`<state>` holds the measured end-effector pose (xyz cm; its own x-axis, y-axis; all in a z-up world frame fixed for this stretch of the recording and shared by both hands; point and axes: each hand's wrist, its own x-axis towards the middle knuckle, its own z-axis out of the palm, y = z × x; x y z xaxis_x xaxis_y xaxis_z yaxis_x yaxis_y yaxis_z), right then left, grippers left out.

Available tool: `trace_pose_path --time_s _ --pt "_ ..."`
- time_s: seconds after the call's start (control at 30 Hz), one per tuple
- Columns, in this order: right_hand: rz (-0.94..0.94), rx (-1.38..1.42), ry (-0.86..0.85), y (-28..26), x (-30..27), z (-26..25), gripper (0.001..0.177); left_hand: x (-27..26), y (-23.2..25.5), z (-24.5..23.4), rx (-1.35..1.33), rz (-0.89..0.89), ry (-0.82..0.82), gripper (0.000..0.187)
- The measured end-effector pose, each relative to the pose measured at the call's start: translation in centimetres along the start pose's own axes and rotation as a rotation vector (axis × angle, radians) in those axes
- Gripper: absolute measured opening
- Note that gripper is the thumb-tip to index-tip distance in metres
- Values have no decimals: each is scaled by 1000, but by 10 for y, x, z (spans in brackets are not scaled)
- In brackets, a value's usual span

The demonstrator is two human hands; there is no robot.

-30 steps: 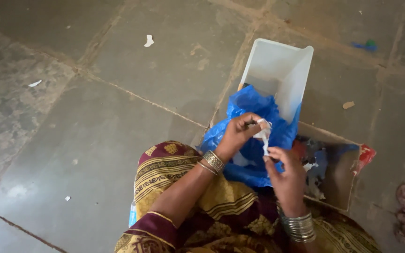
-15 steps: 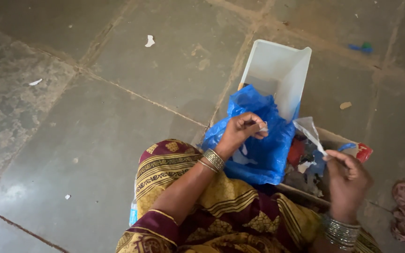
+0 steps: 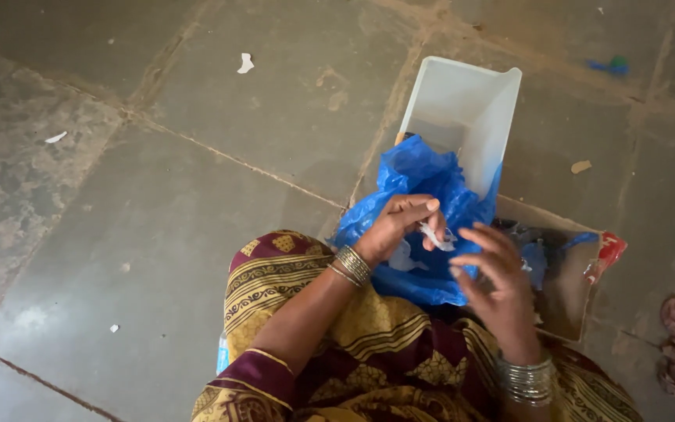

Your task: The person sits on the floor and sorts small plastic pieces from a blue bag into a white container and a cardboard box. They pick up individual pieces, separate them by hand, and place them into the respective containers.

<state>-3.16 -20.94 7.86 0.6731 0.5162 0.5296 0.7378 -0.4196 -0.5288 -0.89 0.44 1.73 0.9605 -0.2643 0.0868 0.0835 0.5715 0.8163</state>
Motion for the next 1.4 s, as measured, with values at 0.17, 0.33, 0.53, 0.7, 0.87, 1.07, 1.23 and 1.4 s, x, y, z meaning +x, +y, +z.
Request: trace_pose_path --time_s 0.17,0.33,0.53,0.7,0.87,1.07,1.23,1.4 --pt "66 60 -15 -10 -3 14 19 -2 3 1 -22 3 -22 41" --pt "380 321 -17 6 -18 16 15 0 3 0 -1 -19 43 40" --pt "602 757 68 8 -24 15 17 0 -1 -1 68 -2 75 39" --pt "580 969 95 23 -29 16 23 2 -5 0 150 -13 103 38" --pt "588 993 143 30 -31 15 29 3 -2 2 168 -21 92 31" --pt "599 934 268 39 -33 2 26 2 4 3 217 -27 100 32" --pt "620 635 332 48 -35 -30 26 3 3 3 208 -40 111 33" --pt "781 169 116 67 -49 -59 28 5 3 4 257 -40 128 35"
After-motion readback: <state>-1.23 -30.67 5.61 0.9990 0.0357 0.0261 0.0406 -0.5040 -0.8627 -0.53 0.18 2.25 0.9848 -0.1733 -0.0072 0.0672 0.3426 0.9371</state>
